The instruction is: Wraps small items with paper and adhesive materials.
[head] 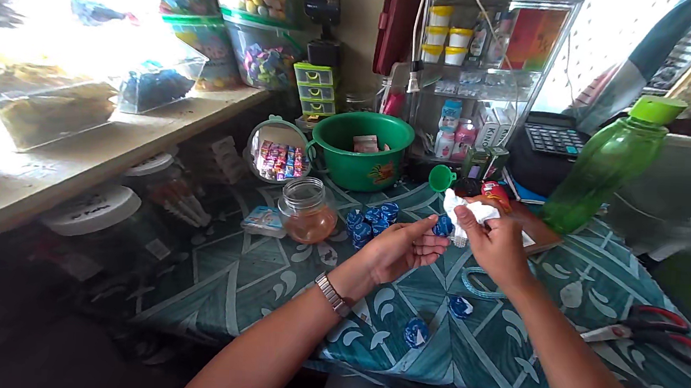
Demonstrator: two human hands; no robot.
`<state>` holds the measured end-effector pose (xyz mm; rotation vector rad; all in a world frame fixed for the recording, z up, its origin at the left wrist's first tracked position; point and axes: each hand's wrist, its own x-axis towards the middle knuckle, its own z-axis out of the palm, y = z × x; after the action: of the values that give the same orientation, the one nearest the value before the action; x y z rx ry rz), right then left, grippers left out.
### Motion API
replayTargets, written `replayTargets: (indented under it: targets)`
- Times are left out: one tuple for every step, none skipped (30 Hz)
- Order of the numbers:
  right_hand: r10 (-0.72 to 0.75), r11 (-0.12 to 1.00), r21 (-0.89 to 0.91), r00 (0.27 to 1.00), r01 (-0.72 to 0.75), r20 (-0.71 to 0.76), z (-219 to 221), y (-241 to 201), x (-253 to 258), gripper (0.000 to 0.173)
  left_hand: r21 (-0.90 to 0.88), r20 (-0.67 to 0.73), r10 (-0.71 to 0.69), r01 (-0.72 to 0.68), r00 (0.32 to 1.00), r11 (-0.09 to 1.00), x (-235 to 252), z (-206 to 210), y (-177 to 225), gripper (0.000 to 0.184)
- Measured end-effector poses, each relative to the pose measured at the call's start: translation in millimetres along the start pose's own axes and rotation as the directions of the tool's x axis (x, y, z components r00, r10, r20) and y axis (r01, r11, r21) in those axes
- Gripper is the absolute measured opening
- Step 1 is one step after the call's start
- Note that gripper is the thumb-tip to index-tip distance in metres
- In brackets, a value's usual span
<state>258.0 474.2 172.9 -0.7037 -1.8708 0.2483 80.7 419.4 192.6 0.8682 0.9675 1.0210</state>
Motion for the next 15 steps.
replayTargets:
  targets:
    - [-0.017,0.998,0.054,0.999,0.015,0.052,1.0,0.2,-0.7,0.030,-0.013,0.000,0.009,-0.009,1.000,1.000,-0.1,-0.1,0.1,0.037]
    - [-0.032,0.997,0.076,0.995,0.025,0.094,3.8,0.6,-2.1,0.031,-0.026,0.006,0.015,-0.015,1.000,1.000,-0.4,-0.4,0.0,0.036]
    - [-0.034,0.997,0.071,0.993,0.026,0.110,7.0,0.0,-3.8,0.031,-0.034,0.018,0.019,-0.019,1.000,0.999,-0.6,-0.9,-0.3,0.035]
    - [-0.031,0.998,0.056,0.995,0.025,0.099,9.3,-0.8,-5.0,0.030,-0.034,0.030,0.022,-0.021,0.999,0.999,-0.3,-1.5,-1.0,0.034]
    - [-0.027,0.999,0.030,0.997,0.025,0.070,9.9,-1.5,-5.4,0.028,-0.026,0.046,0.024,-0.023,0.999,0.999,0.4,-1.9,-1.7,0.036]
    - [-0.027,1.000,-0.005,0.999,0.027,0.029,9.7,-1.7,-4.9,0.026,-0.017,0.072,0.025,-0.024,0.997,1.000,1.2,-1.9,-2.5,0.037]
    - [-0.019,0.999,-0.038,1.000,0.019,0.003,8.0,-1.6,-4.0,0.027,-0.011,0.096,0.026,-0.025,0.995,1.000,1.6,-1.9,-3.3,0.038]
    - [-0.006,0.999,-0.044,1.000,0.006,-0.019,6.5,-1.4,-2.9,0.028,-0.013,0.106,0.029,-0.028,0.994,1.000,1.4,-1.8,-3.6,0.038]
    - [0.010,1.000,-0.027,1.000,-0.010,-0.029,5.3,-1.3,-1.8,0.030,-0.016,0.100,0.031,-0.029,0.995,0.999,1.0,-1.6,-3.2,0.037]
    - [0.017,1.000,0.008,1.000,-0.017,-0.024,4.4,-0.8,-1.2,0.031,-0.023,0.087,0.031,-0.030,0.996,0.999,0.6,-1.7,-2.4,0.037]
    - [0.014,0.999,0.049,1.000,-0.014,-0.001,3.7,-0.1,-1.2,0.033,-0.036,0.074,0.034,-0.032,0.997,0.999,0.5,-1.8,-1.6,0.037]
    - [0.006,0.996,0.087,0.999,-0.009,0.033,3.9,0.2,-1.7,0.032,-0.047,0.065,0.039,-0.036,0.997,0.998,0.6,-2.1,-1.1,0.036]
    - [-0.003,0.994,0.109,0.998,-0.004,0.061,5.4,0.2,-2.5,0.031,-0.057,0.067,0.044,-0.040,0.997,0.998,0.6,-2.7,-0.9,0.035]
    - [-0.001,0.994,0.108,0.997,-0.007,0.077,7.4,-0.6,-3.4,0.030,-0.058,0.074,0.046,-0.042,0.996,0.997,0.4,-3.4,-0.8,0.035]
    - [0.005,0.995,0.094,0.998,-0.011,0.069,9.0,-1.3,-4.0,0.029,-0.054,0.084,0.045,-0.041,0.995,0.998,0.3,-3.7,-1.1,0.035]
